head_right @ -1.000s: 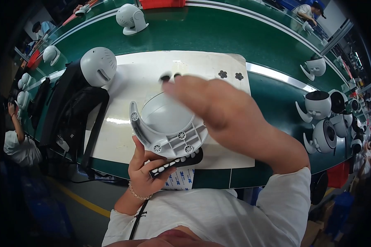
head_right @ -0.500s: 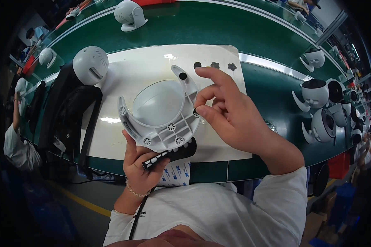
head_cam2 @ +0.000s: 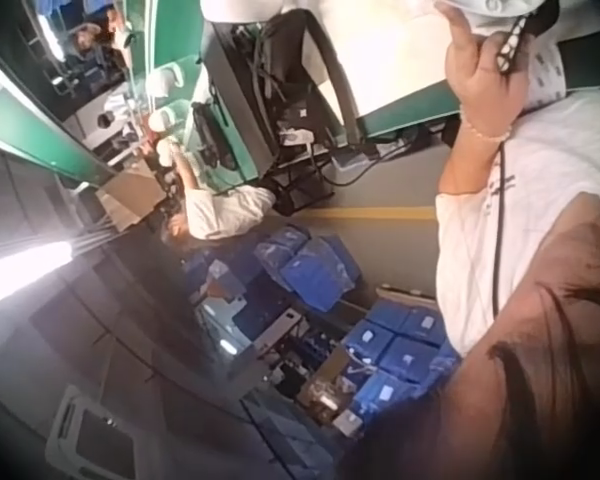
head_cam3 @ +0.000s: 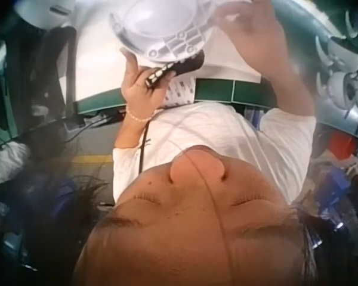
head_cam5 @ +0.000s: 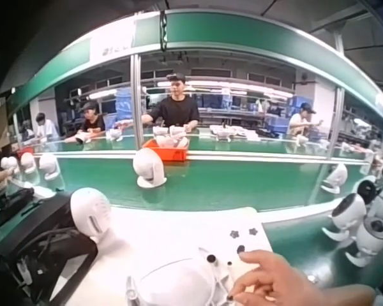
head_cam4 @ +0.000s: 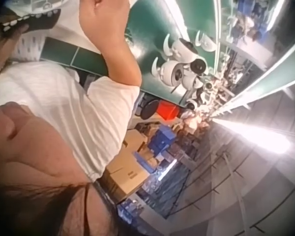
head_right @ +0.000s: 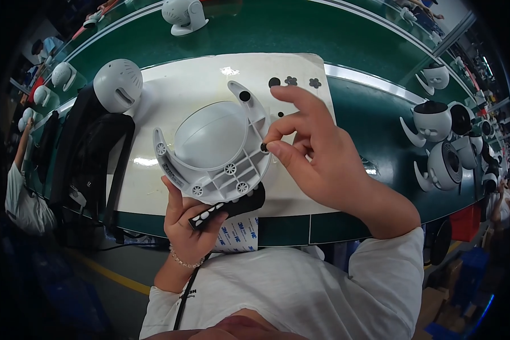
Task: Manually assembling dome-shaped electronic components by inserting small rubber plugs and attaching black ring frames on a factory assembly line.
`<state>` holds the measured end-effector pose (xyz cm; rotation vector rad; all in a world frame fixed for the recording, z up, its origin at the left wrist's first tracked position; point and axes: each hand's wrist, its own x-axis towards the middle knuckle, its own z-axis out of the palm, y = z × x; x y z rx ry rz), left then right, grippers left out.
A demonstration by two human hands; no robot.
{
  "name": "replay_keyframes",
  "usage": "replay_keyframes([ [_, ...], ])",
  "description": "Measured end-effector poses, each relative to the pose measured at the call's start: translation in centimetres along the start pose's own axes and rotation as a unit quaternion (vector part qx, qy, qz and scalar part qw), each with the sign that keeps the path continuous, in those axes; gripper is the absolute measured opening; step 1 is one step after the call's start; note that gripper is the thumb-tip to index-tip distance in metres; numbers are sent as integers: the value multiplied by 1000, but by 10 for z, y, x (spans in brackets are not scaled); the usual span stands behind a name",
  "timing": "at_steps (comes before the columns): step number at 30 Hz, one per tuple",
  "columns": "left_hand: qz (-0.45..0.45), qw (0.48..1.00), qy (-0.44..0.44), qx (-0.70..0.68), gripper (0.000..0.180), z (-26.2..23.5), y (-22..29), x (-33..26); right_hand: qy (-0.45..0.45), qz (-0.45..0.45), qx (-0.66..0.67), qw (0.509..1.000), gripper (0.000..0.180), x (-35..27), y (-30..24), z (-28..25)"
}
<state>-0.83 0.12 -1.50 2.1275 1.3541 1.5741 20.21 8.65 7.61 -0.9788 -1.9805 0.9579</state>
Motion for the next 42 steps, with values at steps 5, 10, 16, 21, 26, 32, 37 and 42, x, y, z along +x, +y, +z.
replay_keyframes([
  [5,15,1000,-4,15,20,0,2,3,69,-217,-184,956,54,-6,17,5],
  [10,-4,1000,1,16,18,0,5,4,88,-279,-219,931,54,-11,18,8],
  [16,-11,1000,-2,19,19,3,8,6,28,-265,-400,877,48,-23,1,7],
  [21,-10,1000,6,26,21,2,8,7,31,-222,-331,917,34,-16,-1,-1],
  [26,-14,1000,9,26,23,3,8,5,8,-196,-217,956,15,-5,0,4],
  [32,-21,1000,16,8,23,5,4,1,-99,-111,-111,983,6,5,-2,19],
  [37,-20,1000,19,9,23,7,2,1,-87,-116,-178,973,7,8,-4,25],
  [42,-22,999,5,25,23,3,3,3,9,-221,-310,925,13,-4,2,31],
])
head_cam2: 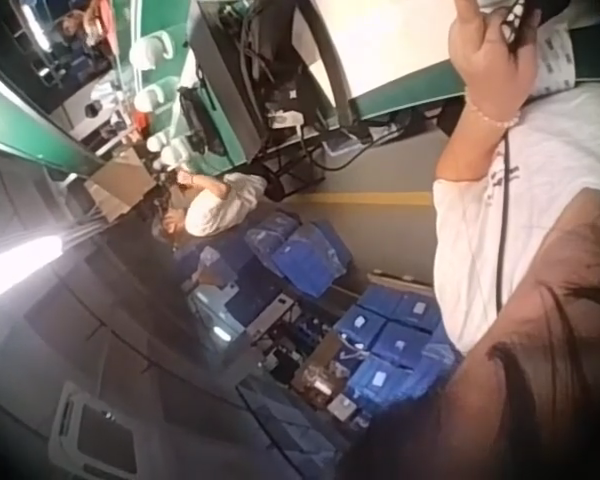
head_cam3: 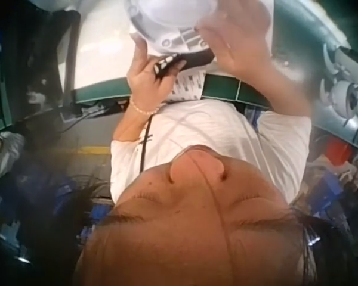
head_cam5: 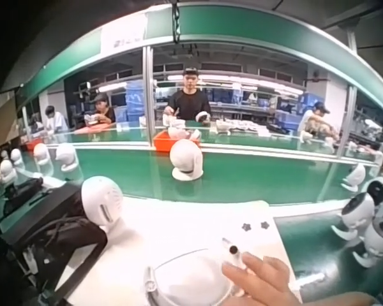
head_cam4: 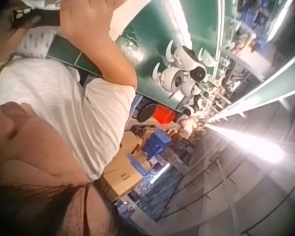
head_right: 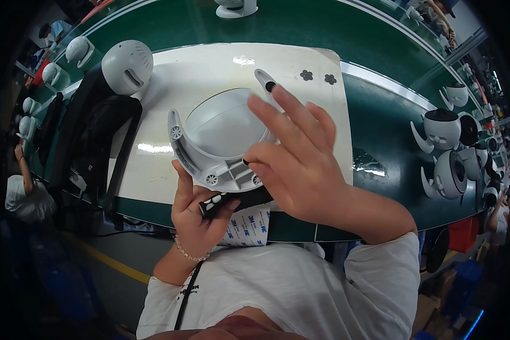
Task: Manually assembling dome-shaped electronic components by inserting small rubber plugs and attaching black ring frames on a factory assembly line.
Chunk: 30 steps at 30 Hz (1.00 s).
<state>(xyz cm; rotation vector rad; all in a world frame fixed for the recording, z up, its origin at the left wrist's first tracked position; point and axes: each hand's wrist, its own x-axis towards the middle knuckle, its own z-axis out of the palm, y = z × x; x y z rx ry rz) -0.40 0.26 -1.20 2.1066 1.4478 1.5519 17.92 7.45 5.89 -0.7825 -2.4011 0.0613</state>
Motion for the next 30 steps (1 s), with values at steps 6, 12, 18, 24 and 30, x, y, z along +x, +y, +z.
replay_keyframes([
  [6,-8,1000,6,-12,23,-2,3,-1,25,-49,-86,995,35,-18,4,0],
  [12,-17,989,-32,-147,31,-28,26,-7,39,-53,341,938,37,-39,0,1],
  [18,-215,928,-81,-292,29,-23,33,-9,-33,50,403,913,24,-41,-9,5],
  [24,-188,941,-74,-272,21,-24,26,-15,-16,158,474,866,21,-54,-16,12],
  [30,-166,958,-55,-226,21,-23,27,-13,63,-57,328,941,19,-43,-4,10],
])
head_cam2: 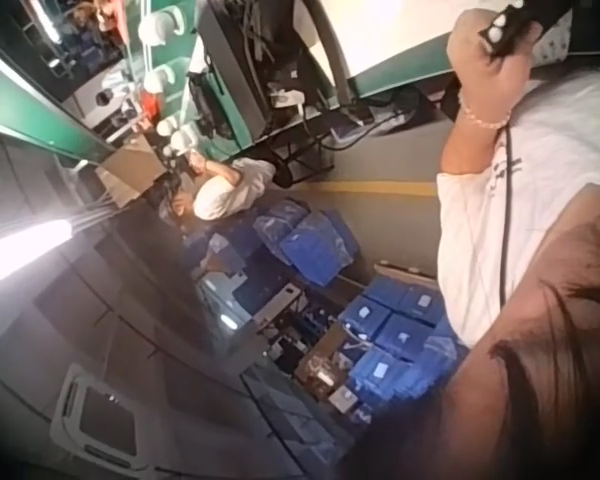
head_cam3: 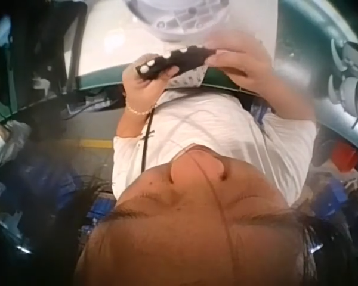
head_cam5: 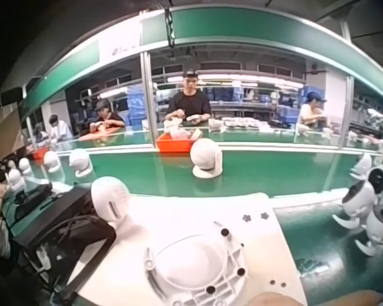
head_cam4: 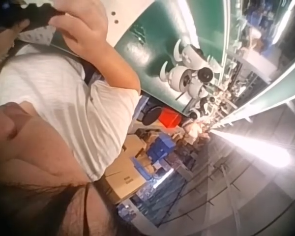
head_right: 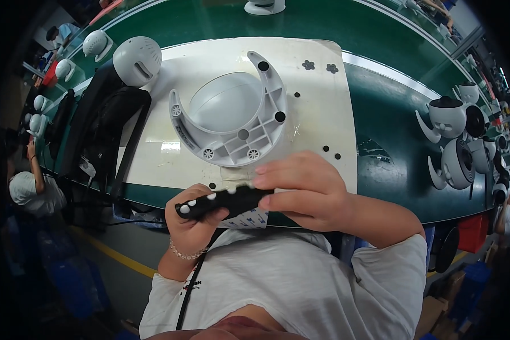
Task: Manually assembling dome-shaped electronic components by inserting small rubber plugs and attaching black ring frames on a factory assembly line.
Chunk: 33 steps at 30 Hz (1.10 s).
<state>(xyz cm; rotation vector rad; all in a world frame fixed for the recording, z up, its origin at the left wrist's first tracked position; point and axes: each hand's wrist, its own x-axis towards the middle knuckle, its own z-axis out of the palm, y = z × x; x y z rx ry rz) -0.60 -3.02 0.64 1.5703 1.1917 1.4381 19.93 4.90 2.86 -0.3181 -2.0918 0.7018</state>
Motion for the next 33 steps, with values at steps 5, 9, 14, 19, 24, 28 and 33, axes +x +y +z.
replay_keyframes([
  [5,35,999,-6,23,21,0,-3,1,-20,-3,-54,998,27,13,-8,1],
  [9,74,996,-15,56,26,1,-5,2,-10,-60,-73,995,34,8,-4,4],
  [14,78,995,-13,68,28,2,-6,2,39,-81,0,996,35,11,-5,17],
  [19,127,989,-23,72,29,3,-7,6,36,-117,-15,992,26,14,-8,21],
  [24,63,994,-14,83,28,2,-8,3,-128,-53,103,985,15,22,-16,0],
  [28,114,985,-4,128,28,1,-9,4,70,-15,-16,997,69,19,-1,2],
  [33,183,961,49,199,30,1,-13,21,21,88,10,996,73,22,-1,3],
])
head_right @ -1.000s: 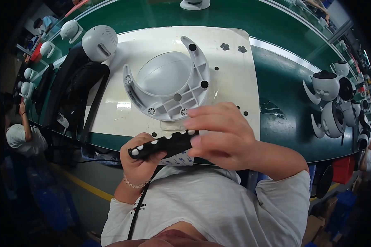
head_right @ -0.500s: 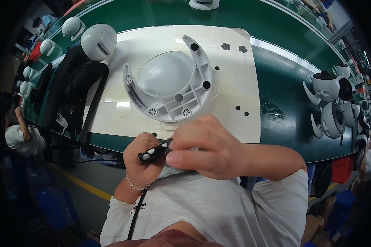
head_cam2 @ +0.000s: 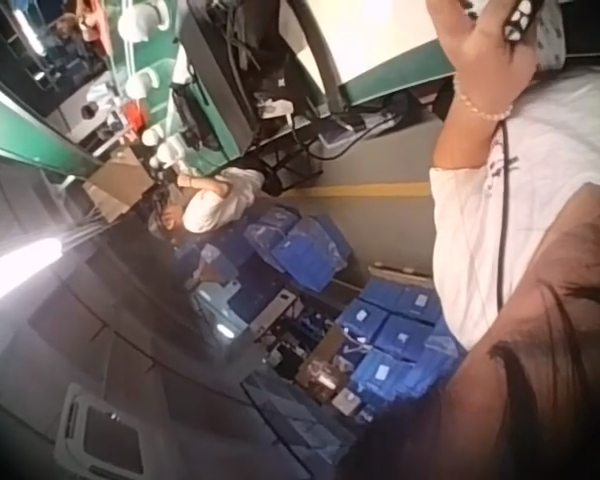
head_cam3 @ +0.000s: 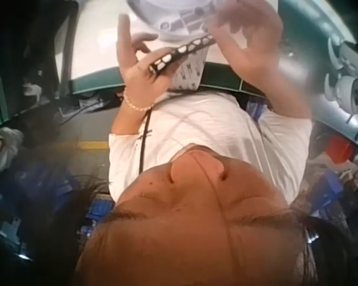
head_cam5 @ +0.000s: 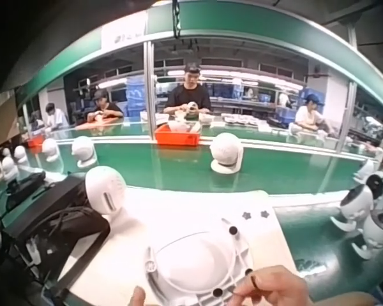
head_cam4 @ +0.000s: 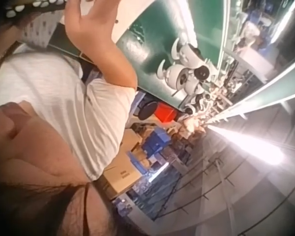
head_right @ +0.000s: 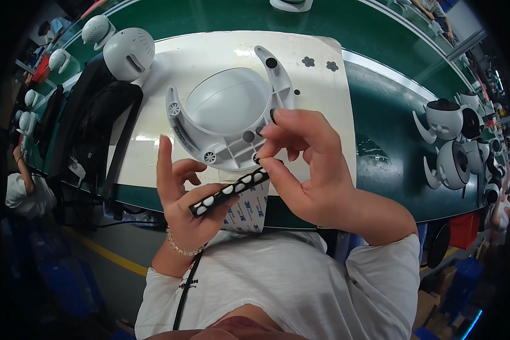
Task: Manually assembling dome-shaped electronic components by inserting small rubber plugs and attaching black ring frames on a factory assembly line.
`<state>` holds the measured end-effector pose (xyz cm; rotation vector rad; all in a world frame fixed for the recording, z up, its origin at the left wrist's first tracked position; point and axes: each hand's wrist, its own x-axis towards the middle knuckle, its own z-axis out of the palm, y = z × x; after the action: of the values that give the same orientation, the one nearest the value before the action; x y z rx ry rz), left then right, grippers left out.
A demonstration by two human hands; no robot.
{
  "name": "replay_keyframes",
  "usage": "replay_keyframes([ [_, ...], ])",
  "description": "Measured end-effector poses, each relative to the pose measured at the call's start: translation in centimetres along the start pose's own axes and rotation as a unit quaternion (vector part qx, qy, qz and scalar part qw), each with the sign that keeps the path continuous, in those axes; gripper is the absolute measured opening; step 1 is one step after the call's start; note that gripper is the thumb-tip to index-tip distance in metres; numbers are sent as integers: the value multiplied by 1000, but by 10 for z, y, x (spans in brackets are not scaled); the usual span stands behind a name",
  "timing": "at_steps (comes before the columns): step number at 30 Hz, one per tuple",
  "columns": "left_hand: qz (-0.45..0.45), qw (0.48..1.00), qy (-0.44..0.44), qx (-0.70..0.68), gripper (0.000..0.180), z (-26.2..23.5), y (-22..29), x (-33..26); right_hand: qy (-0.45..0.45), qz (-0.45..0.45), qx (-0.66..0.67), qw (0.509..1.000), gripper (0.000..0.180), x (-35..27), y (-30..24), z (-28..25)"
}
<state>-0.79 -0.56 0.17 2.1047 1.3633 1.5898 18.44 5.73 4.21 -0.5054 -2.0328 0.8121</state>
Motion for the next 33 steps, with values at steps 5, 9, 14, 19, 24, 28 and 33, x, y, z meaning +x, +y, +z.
replay_keyframes([
  [5,-7,999,-35,18,29,4,1,7,16,0,-25,1000,73,0,0,2],
  [9,3,1000,-11,13,29,11,-4,4,71,7,23,997,63,-1,0,9],
  [14,4,1000,-7,17,33,13,-6,3,47,4,-74,996,52,2,-4,4],
  [19,2,1000,-4,0,38,14,-6,3,-71,-138,-234,960,47,-3,-13,-2],
  [24,5,1000,-1,-3,38,14,-10,-1,-21,-131,-233,963,53,16,-20,-6],
  [28,13,1000,4,-23,38,15,-13,-2,-92,-81,-108,987,72,38,-14,0],
  [33,27,1000,-1,-11,40,10,-11,3,-148,63,-27,987,65,46,-17,16],
])
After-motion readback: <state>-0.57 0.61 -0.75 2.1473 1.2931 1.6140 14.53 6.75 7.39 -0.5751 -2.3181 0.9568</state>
